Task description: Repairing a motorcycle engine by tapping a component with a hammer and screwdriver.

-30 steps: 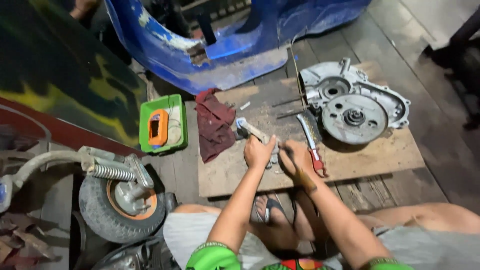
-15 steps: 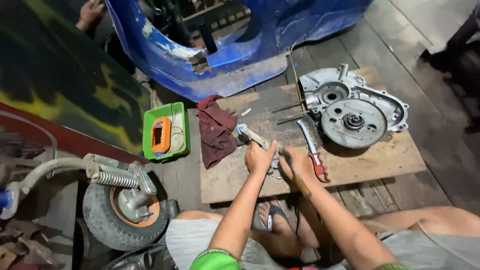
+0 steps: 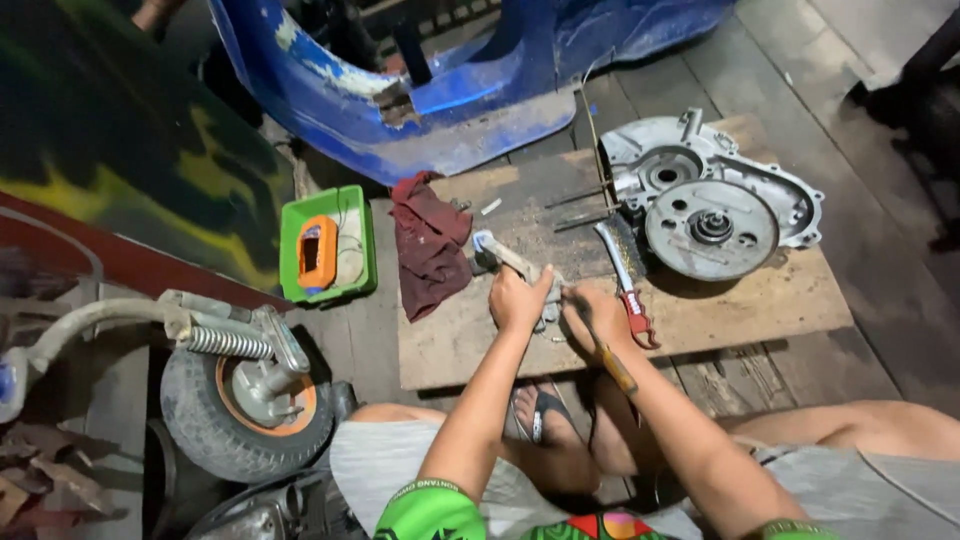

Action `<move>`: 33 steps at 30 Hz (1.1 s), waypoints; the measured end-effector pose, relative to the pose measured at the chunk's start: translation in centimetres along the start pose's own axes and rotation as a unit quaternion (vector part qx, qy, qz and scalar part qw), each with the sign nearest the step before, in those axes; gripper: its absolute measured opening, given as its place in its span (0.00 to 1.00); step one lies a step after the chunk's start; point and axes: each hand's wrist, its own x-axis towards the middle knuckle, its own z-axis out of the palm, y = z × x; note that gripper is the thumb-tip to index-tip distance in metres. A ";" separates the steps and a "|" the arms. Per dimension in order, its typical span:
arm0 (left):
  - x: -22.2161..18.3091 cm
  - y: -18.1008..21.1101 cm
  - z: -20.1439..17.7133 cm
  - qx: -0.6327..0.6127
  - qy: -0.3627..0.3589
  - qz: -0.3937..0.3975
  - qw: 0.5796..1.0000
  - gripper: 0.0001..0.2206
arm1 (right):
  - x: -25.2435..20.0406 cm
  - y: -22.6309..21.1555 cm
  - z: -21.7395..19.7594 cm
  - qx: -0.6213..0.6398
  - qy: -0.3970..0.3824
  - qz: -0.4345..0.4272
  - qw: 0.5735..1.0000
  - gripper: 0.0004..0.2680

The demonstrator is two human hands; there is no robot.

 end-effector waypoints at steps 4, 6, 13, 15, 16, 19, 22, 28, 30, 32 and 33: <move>-0.3 0.5 -0.5 -0.011 0.001 -0.002 1.000 0.28 | 1.9 -1.2 0.2 -0.011 0.020 -0.002 1.000 0.08; -0.2 0.3 -0.2 -0.006 -0.002 -0.009 1.000 0.27 | 2.0 -0.9 0.5 -0.036 0.017 0.009 0.999 0.07; -0.4 0.2 0.0 -0.007 -0.014 -0.010 1.000 0.28 | 0.6 1.1 2.0 -0.105 0.045 -0.036 0.993 0.06; 0.0 0.2 -0.2 -0.002 -0.018 -0.012 1.000 0.29 | 1.7 0.4 1.9 -0.009 0.064 -0.025 0.998 0.07; 0.0 0.3 -0.4 -0.001 -0.014 -0.009 1.000 0.29 | 1.0 0.3 1.5 -0.007 0.068 -0.029 0.997 0.07; 0.2 0.5 -0.6 -0.004 -0.017 -0.009 1.000 0.29 | 0.1 0.3 0.9 0.038 0.086 -0.066 0.993 0.06; -0.3 0.3 -0.2 0.006 -0.026 -0.012 1.000 0.29 | 0.2 -0.2 0.4 -0.004 0.103 -0.066 0.992 0.06; -0.2 0.3 -0.5 0.004 -0.011 0.003 1.000 0.29 | 0.9 0.4 0.7 0.065 0.039 -0.052 0.996 0.06; -0.3 0.0 0.0 0.001 -0.009 0.000 1.000 0.30 | -1.4 1.1 1.0 0.054 0.048 0.001 0.997 0.07; 0.0 0.0 0.2 0.000 -0.004 0.003 1.000 0.29 | 0.0 0.4 0.6 0.057 0.004 0.050 0.997 0.08; 0.0 -0.1 0.2 0.001 0.002 0.009 1.000 0.28 | 0.5 0.0 0.4 0.061 -0.037 0.099 0.992 0.09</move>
